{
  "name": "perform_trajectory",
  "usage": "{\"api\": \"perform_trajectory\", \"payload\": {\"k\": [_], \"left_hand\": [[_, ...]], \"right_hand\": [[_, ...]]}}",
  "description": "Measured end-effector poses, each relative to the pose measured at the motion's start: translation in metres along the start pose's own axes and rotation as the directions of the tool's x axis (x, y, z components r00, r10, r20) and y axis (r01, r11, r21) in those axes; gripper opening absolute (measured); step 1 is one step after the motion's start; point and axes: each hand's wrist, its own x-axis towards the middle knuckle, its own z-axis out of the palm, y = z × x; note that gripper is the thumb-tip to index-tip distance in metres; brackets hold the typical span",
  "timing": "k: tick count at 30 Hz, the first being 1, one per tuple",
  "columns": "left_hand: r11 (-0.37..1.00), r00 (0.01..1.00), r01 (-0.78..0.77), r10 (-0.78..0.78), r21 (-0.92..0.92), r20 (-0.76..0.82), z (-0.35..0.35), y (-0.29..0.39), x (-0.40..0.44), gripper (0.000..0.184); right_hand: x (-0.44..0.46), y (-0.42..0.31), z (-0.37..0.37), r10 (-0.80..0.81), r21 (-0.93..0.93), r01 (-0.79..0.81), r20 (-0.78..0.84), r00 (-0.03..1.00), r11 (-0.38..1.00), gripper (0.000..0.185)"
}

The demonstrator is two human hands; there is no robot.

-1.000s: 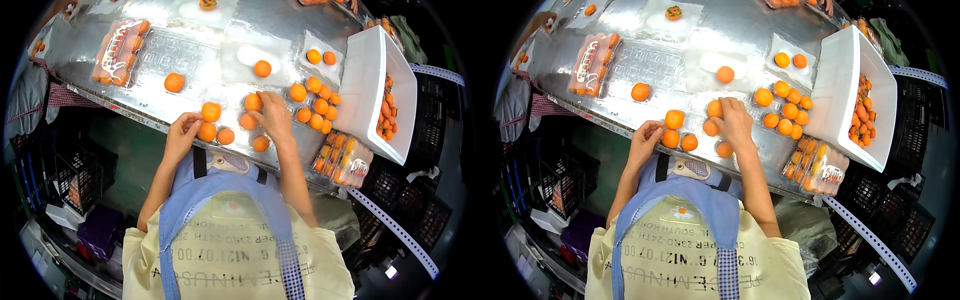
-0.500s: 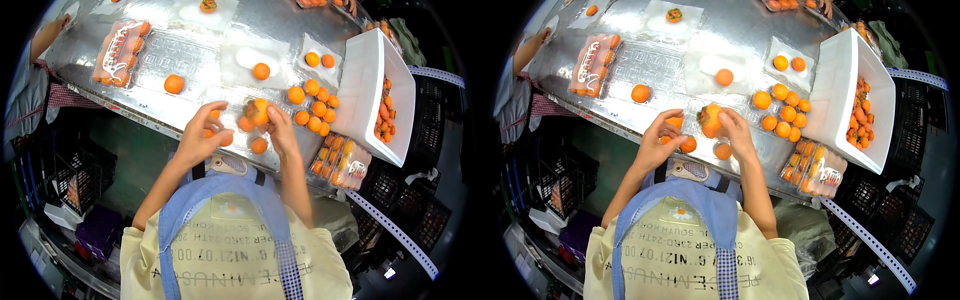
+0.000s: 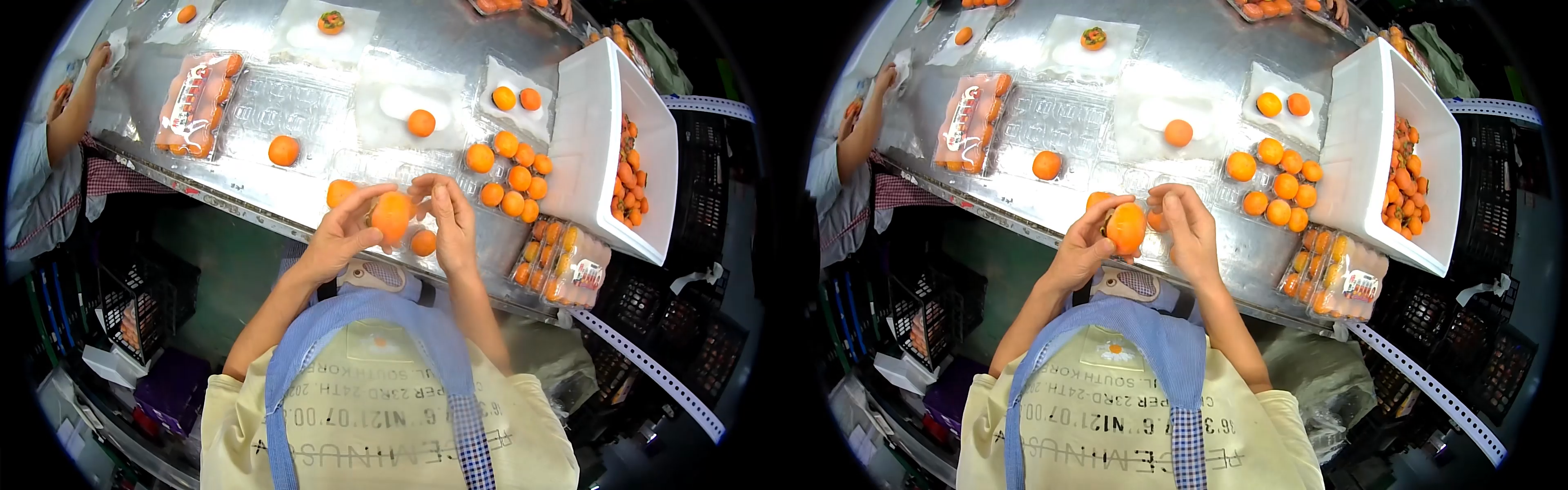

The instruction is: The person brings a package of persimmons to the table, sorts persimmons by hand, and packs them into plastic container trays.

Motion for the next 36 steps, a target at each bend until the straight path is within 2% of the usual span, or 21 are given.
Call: {"api": "perform_trajectory", "payload": {"k": [3,4,6,8,9,12,13,15,17,19,22,25,28,29,32,35,36], "left_hand": [[0.997,0.998,0.065,-0.065,-0.033,0.003,-0.001,-0.005,0.000,0.061],[0.992,0.994,0.111,-0.112,-0.053,-0.014,-0.001,-0.004,-0.001,0.058],[0.986,0.975,0.157,-0.164,-0.059,-0.148,0.004,-0.009,0.001,0.052],[0.986,0.913,0.166,-0.164,-0.028,-0.374,0.016,-0.026,0.008,0.048],[0.659,0.951,-0.144,0.300,0.738,-0.082,0.020,-0.027,0.002,0.039],[0.847,0.969,-0.156,0.230,0.509,-0.086,0.023,-0.017,0.003,0.033],[0.814,0.972,-0.109,0.206,0.570,-0.109,0.023,-0.016,0.002,0.026],[0.860,0.987,-0.060,0.128,0.508,-0.101,0.032,-0.001,0.002,0.023],[0.871,0.995,-0.040,0.082,0.489,-0.065,0.032,0.003,0.004,0.021],[0.856,0.998,-0.050,0.064,0.514,-0.009,0.022,-0.002,0.004,0.020],[0.912,1.000,-0.003,0.008,0.409,-0.010,0.020,0.004,0.006,0.021],[0.970,0.979,0.195,-0.201,0.146,0.026,0.005,-0.001,0.000,0.031],[0.965,0.969,0.247,-0.244,-0.091,0.045,0.006,-0.002,-0.001,0.048],[0.956,0.968,0.250,-0.244,-0.155,0.057,0.004,-0.001,-0.002,0.050],[0.897,0.964,0.266,-0.250,-0.352,0.091,-0.001,0.000,0.001,0.055],[0.812,0.962,0.273,-0.227,-0.517,0.152,-0.008,-0.006,0.003,0.057],[0.795,0.963,0.266,-0.190,-0.545,0.194,-0.013,-0.009,0.005,0.057]], "right_hand": [[0.000,-0.002,0.005,-0.063,0.033,0.063,-0.002,0.998,0.997,0.033],[-0.001,-0.002,0.009,-0.118,-0.033,0.118,0.002,0.993,0.992,0.031],[-0.006,-0.002,0.019,-0.224,-0.165,0.224,0.021,0.974,0.960,0.028],[-0.005,-0.012,0.041,-0.437,-0.496,0.455,0.161,0.885,0.739,0.029],[-0.005,-0.015,0.047,-0.508,-0.621,0.543,0.256,0.823,0.566,0.030],[0.005,-0.013,0.041,-0.460,-0.551,0.496,0.215,0.862,0.671,0.033],[0.007,-0.015,0.037,-0.370,-0.474,0.405,0.170,0.913,0.782,0.033],[0.006,-0.018,0.036,-0.121,-0.205,0.152,0.154,0.981,0.967,0.038],[0.007,-0.018,0.035,-0.005,-0.049,0.015,0.199,0.980,0.999,0.045],[0.009,-0.012,0.033,-0.027,-0.022,0.033,0.251,0.968,0.999,0.052],[0.012,-0.006,0.034,0.036,0.000,-0.037,0.232,0.972,0.999,0.054],[0.018,-0.001,0.033,0.135,-0.054,-0.131,0.096,0.986,0.990,0.056],[0.023,0.009,0.020,0.041,-0.071,-0.038,0.036,0.999,0.997,0.057],[0.022,0.007,0.017,0.058,-0.062,-0.058,0.003,0.998,0.996,0.055],[0.019,0.004,0.012,-0.014,-0.017,0.015,0.047,0.999,1.000,0.051],[0.013,-0.001,0.006,-0.081,-0.027,0.088,0.195,0.977,0.996,0.043],[0.011,-0.004,0.007,-0.165,-0.104,0.195,0.242,0.956,0.975,0.042]]}}
